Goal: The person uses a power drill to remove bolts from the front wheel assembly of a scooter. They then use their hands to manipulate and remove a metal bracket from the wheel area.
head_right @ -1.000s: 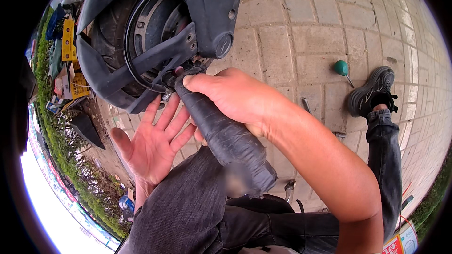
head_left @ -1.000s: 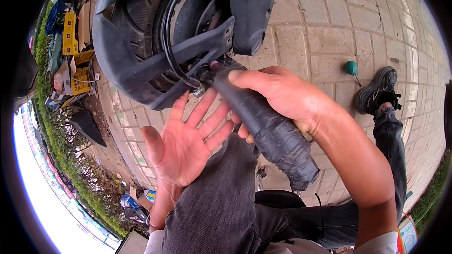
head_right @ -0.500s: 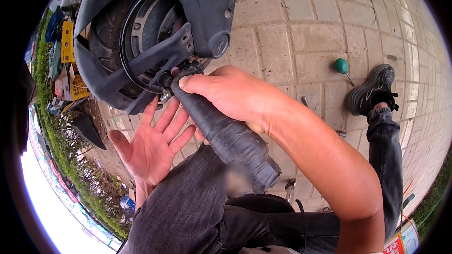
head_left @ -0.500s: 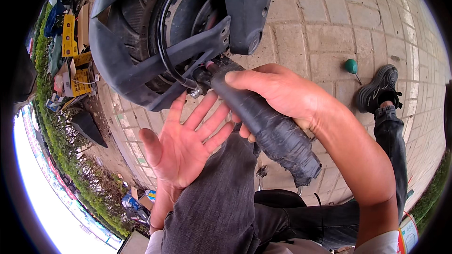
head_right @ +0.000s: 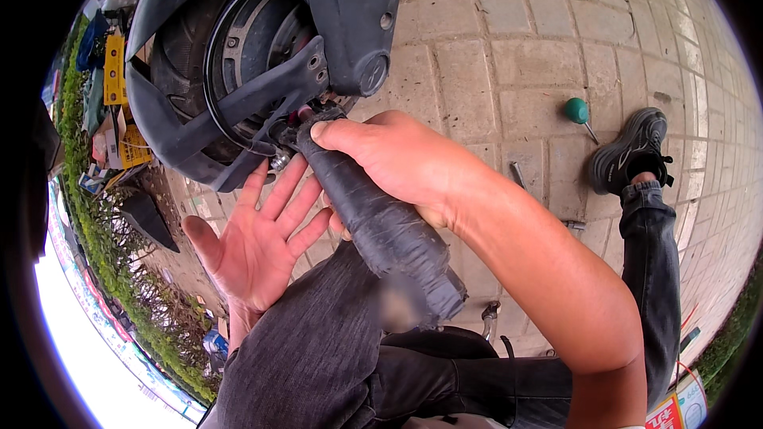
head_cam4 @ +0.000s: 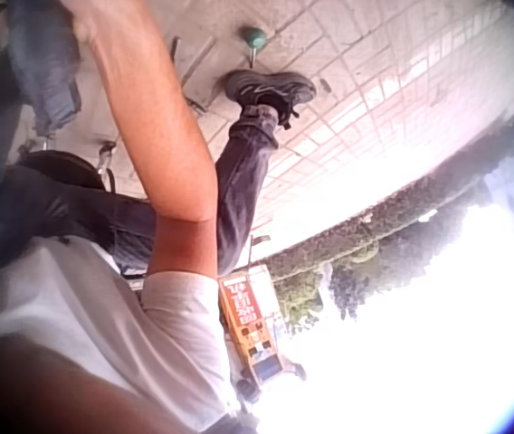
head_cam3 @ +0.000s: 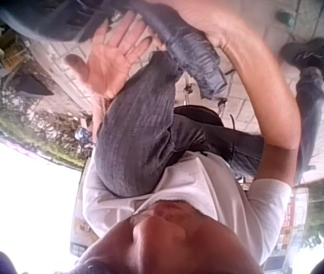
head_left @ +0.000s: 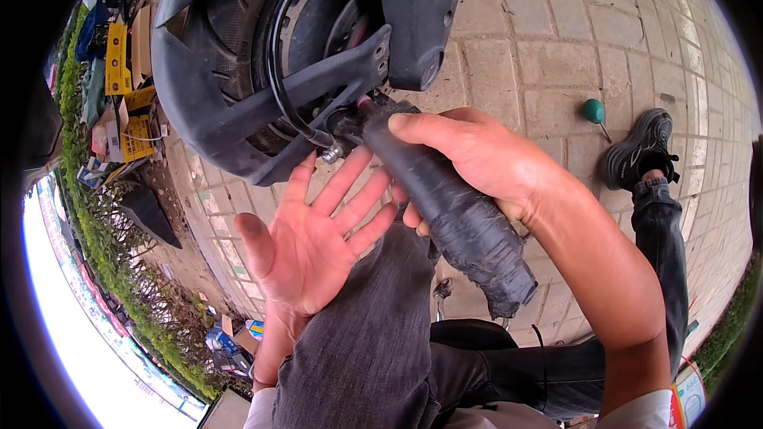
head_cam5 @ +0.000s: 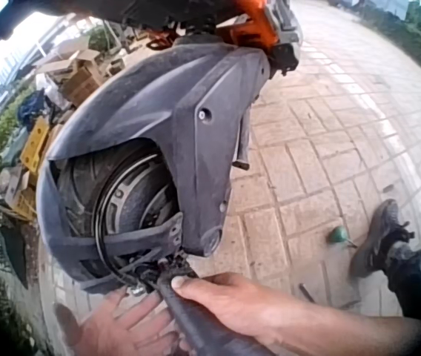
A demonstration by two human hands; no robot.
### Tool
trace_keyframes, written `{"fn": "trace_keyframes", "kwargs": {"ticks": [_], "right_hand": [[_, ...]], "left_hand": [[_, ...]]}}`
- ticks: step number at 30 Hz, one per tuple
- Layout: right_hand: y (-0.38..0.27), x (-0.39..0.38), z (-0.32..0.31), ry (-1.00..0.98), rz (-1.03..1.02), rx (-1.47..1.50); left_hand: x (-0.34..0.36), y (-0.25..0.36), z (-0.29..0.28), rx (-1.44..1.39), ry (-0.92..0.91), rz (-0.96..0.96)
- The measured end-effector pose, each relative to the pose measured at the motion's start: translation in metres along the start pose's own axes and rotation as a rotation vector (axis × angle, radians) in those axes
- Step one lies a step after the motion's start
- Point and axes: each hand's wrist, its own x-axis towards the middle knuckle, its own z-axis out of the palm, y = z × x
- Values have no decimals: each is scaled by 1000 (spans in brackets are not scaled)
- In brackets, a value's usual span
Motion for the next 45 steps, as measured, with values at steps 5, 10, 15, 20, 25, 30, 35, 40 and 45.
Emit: {"fn": "trace_keyframes", "kwargs": {"ticks": [5, 10, 15, 20, 25, 30, 35, 40, 45], "right_hand": [[-2, -2, -3, -37, 3, -26], [-4, -3, -4, -71, -7, -36], [-4, -3, -2, -59, -3, -59], [0, -1, 1, -17, -10, -24], [2, 0, 1, -21, -26, 15], [3, 0, 0, -22, -31, 25], [4, 0, -2, -5, -16, 48], [6, 1, -3, -6, -16, 69], [8, 3, -6, -11, -24, 69]], "left_hand": [[-1, 1, 1, 9, 23, -4], [-2, 1, 0, 11, 32, -12], [-2, 0, 3, 4, 44, -3], [-2, -1, 1, 7, 42, -1], [-2, -1, 2, -10, 43, 1], [-2, -1, 2, -20, 31, 0], [-1, -1, 2, -28, 23, 0], [0, -2, 2, -20, 14, 2], [1, -2, 3, -24, 1, 1]]}}
